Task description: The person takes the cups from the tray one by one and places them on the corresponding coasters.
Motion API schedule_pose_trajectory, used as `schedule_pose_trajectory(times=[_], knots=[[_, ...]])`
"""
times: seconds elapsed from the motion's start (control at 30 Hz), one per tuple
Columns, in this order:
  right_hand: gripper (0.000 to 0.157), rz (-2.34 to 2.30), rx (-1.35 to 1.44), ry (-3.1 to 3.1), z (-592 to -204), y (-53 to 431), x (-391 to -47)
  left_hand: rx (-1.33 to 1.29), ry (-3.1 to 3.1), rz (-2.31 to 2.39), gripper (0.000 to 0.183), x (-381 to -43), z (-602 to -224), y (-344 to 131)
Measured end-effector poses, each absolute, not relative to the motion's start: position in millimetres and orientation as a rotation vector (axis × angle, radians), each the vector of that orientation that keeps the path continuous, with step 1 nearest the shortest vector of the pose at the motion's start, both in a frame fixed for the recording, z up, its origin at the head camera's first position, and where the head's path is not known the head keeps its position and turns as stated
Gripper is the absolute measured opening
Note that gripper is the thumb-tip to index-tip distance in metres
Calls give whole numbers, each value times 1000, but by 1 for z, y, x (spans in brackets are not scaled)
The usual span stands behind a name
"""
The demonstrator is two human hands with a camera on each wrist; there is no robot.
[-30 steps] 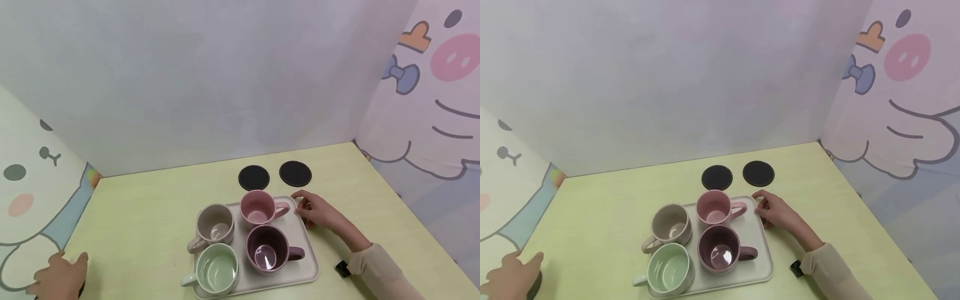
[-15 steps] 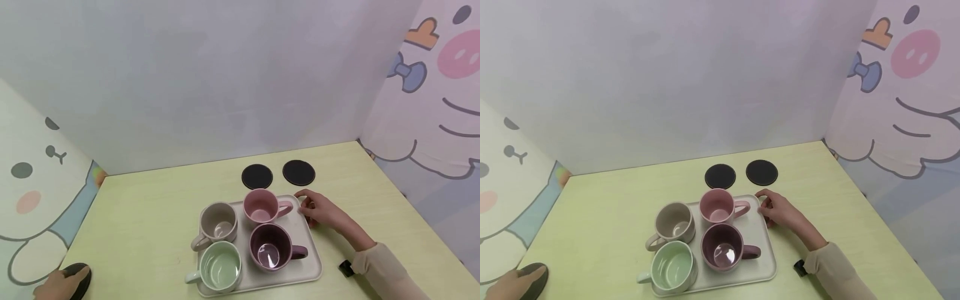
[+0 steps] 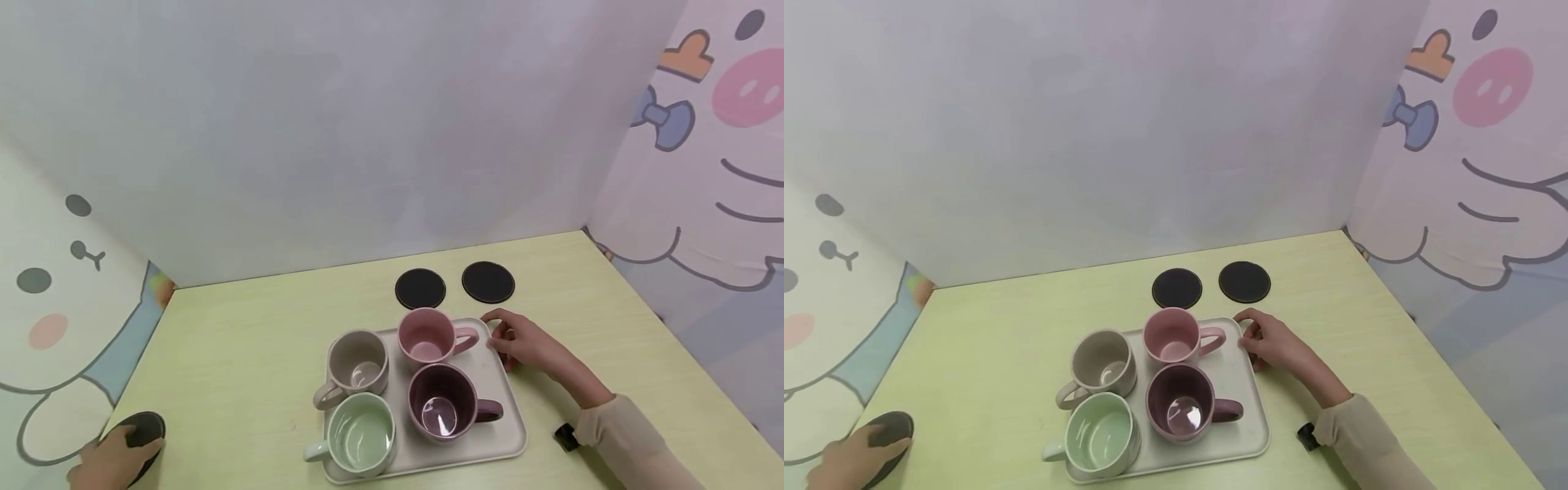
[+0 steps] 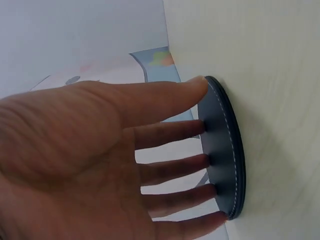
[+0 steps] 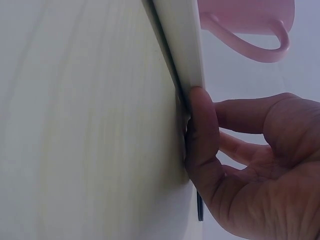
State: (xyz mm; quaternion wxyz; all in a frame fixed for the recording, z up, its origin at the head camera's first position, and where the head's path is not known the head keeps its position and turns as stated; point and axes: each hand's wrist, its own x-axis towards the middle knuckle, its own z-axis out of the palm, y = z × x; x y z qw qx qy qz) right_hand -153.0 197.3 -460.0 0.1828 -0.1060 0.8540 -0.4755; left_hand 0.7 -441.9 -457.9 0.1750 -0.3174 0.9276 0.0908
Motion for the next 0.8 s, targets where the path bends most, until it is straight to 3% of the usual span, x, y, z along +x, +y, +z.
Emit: schedule_pose_trajectory(times=[0.8], knots=[[42, -1343, -309, 2408, -457, 198, -151, -331, 2980, 422, 59, -39, -452, -398]])
